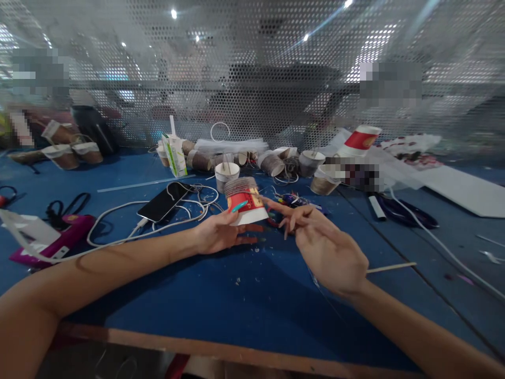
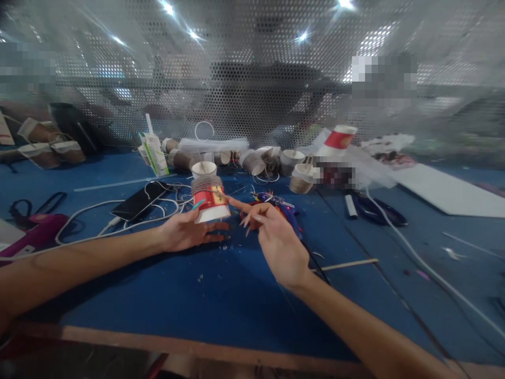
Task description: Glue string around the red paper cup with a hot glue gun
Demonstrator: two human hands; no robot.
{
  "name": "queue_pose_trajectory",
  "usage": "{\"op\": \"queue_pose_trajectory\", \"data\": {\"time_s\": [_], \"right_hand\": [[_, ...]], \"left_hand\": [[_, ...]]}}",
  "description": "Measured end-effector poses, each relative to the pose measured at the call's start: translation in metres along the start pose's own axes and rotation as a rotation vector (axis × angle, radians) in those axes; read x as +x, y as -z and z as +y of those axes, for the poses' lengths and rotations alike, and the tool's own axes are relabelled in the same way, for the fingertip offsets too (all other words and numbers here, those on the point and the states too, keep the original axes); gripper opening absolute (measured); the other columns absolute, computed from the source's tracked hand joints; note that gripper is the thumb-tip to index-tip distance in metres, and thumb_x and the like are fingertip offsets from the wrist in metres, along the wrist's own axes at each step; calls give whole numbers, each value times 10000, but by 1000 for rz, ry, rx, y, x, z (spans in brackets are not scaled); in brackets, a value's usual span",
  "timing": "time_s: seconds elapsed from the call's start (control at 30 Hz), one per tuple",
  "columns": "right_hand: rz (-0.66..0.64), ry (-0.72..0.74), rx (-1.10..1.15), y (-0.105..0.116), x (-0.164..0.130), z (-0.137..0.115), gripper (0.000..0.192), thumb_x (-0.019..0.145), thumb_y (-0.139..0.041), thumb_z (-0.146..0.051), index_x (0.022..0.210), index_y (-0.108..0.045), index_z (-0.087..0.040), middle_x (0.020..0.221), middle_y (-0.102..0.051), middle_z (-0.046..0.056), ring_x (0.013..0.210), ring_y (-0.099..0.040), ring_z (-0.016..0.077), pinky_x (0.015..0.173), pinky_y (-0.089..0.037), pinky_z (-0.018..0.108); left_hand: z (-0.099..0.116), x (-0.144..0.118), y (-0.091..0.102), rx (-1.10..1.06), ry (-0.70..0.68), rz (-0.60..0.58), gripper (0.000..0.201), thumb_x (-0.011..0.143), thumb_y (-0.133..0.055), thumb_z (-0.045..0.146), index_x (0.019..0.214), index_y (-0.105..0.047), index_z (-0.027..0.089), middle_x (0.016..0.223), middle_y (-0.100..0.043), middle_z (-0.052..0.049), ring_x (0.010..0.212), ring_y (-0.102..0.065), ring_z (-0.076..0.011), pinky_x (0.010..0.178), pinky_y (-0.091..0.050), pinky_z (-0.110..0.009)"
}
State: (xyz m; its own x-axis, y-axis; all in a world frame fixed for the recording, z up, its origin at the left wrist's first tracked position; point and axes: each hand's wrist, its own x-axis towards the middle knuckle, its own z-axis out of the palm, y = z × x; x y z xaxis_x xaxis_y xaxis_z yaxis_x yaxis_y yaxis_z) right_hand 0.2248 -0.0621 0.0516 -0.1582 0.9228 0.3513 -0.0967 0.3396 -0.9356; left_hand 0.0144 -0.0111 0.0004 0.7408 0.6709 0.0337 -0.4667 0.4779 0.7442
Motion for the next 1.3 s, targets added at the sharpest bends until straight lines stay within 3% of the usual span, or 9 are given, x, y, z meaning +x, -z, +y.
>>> {"op": "queue_pose_trajectory", "data": {"time_s": [0.17,0.33,0.5,0.6,0.73,0.9,1.03,1.13,1.3], "right_hand": [[218,-115,-64,21,16,19,219,815,-482,-440,723,-511,-243,754,-624,55,698,-595,219,590,-483,348],[344,86,-97,23,15,9,178,784,-499,-419,769,-474,-244,755,-613,44,536,-514,159,452,-419,298],[-145,-84,120,2,-4,-10,248,814,-498,-487,854,-455,-246,1167,-692,115,348,-424,84,284,-356,286],[-267,-169,185,-2,-10,-11,260,829,-494,-493,881,-469,-240,1310,-648,151,336,-434,77,284,-393,306],[-154,-201,227,1,-4,-8,262,856,-432,-500,853,-469,-241,1226,-687,120,298,-382,77,236,-338,296],[141,-313,206,11,11,0,212,866,-453,-408,762,-456,-223,823,-690,31,288,-280,48,270,-247,224],[254,-119,140,16,13,5,185,866,-475,-362,743,-448,-226,807,-671,19,301,-270,39,278,-224,209],[91,26,153,14,5,-1,180,878,-528,-402,801,-497,-241,1004,-707,44,337,-388,58,277,-341,236],[-299,-90,217,4,-8,-9,250,900,-570,-476,887,-544,-228,1259,-676,111,409,-525,78,365,-507,295]], "left_hand": [[1,1,2,-32,21,-15,566,645,-882,442,1119,-703,189,1078,-727,-71,1064,-638,-235,1001,-433,-407],[0,0,2,-32,12,-13,531,657,-882,392,1115,-692,204,1089,-726,-67,1042,-649,-230,1009,-428,-410],[-4,1,2,35,-26,-38,627,613,-900,474,1138,-692,201,1128,-720,-95,1052,-648,-251,1008,-426,-431],[-4,2,3,49,-21,-42,637,607,-903,482,1143,-694,207,1147,-716,-99,1062,-645,-252,1000,-432,-424],[-2,1,2,35,6,-38,595,624,-897,447,1128,-702,201,1097,-722,-83,1034,-642,-237,994,-432,-410],[0,-1,1,14,20,-54,568,655,-874,438,1133,-696,187,1068,-717,-84,1042,-635,-240,999,-425,-418],[0,-2,1,10,2,-45,555,639,-893,404,1115,-693,200,1048,-721,-62,1007,-653,-218,995,-443,-417],[-2,-2,0,29,-29,-8,604,620,-909,350,1158,-665,224,1100,-727,-68,1068,-655,-243,998,-447,-437],[-5,-1,-2,85,-54,-18,689,579,-934,324,1199,-646,234,1149,-723,-85,1059,-671,-240,965,-466,-407]]}}
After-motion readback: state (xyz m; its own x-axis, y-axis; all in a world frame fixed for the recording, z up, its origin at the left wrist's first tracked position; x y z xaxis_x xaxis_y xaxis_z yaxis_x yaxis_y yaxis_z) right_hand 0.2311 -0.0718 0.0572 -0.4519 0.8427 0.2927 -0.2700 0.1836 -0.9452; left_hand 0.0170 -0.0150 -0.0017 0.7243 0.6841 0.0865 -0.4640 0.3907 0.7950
